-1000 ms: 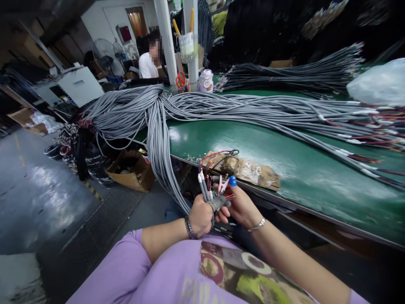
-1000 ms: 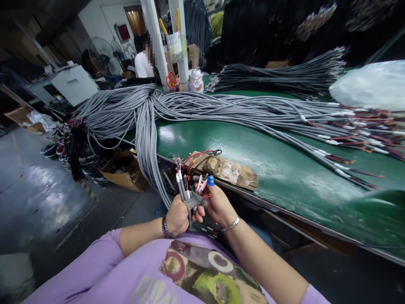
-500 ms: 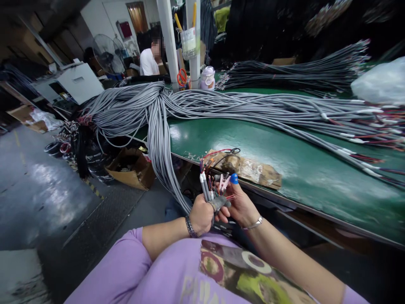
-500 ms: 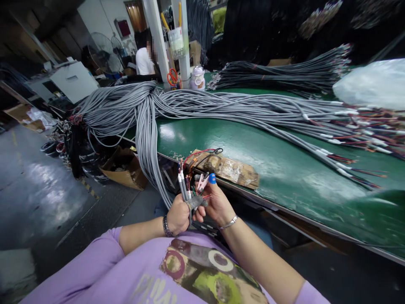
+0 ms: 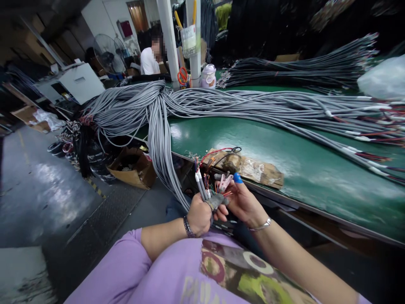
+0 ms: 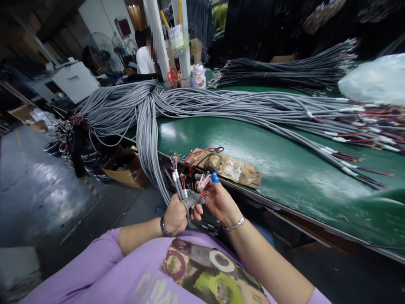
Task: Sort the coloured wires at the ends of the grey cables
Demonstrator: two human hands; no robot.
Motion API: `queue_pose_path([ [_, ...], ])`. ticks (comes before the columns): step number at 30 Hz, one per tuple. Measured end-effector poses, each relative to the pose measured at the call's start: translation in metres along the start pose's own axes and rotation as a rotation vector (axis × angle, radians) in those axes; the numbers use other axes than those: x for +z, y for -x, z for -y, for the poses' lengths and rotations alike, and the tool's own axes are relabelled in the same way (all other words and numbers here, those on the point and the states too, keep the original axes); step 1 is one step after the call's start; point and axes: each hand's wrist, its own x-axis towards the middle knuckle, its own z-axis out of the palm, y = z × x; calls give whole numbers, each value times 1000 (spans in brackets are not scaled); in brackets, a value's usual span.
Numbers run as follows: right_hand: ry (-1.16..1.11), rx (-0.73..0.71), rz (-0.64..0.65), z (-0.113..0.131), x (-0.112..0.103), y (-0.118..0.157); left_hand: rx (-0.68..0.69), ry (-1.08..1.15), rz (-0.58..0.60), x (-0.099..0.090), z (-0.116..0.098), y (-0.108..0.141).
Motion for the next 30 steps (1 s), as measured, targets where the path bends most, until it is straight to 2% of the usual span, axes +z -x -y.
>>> queue_pose_path([
  [3, -42, 98, 177, -3, -2, -1, -8, 5, -15, 2, -2, -2],
  [6, -74, 106, 249, -7, -5, -4, -7, 0, -25, 2, 0, -4],
  [9, -105, 89, 233, -9, -6, -7, -2, -27, -19, 0, 3, -6],
  [14, -103, 6, 46, -6, -11, -2, 18, -62, 13, -6, 6, -4],
  [20, 237, 117, 74, 6, -25, 13, 24, -188, 74, -18, 16, 0],
  [23, 469, 60, 77, 13, -22, 18, -9, -266, 144, -21, 17, 0],
  [27, 701, 0, 178, 19, -10, 23, -146, -349, 300, -20, 12, 0],
  [30, 715, -69, 98, 16, -11, 26, -171, -353, 296, -20, 11, 0],
])
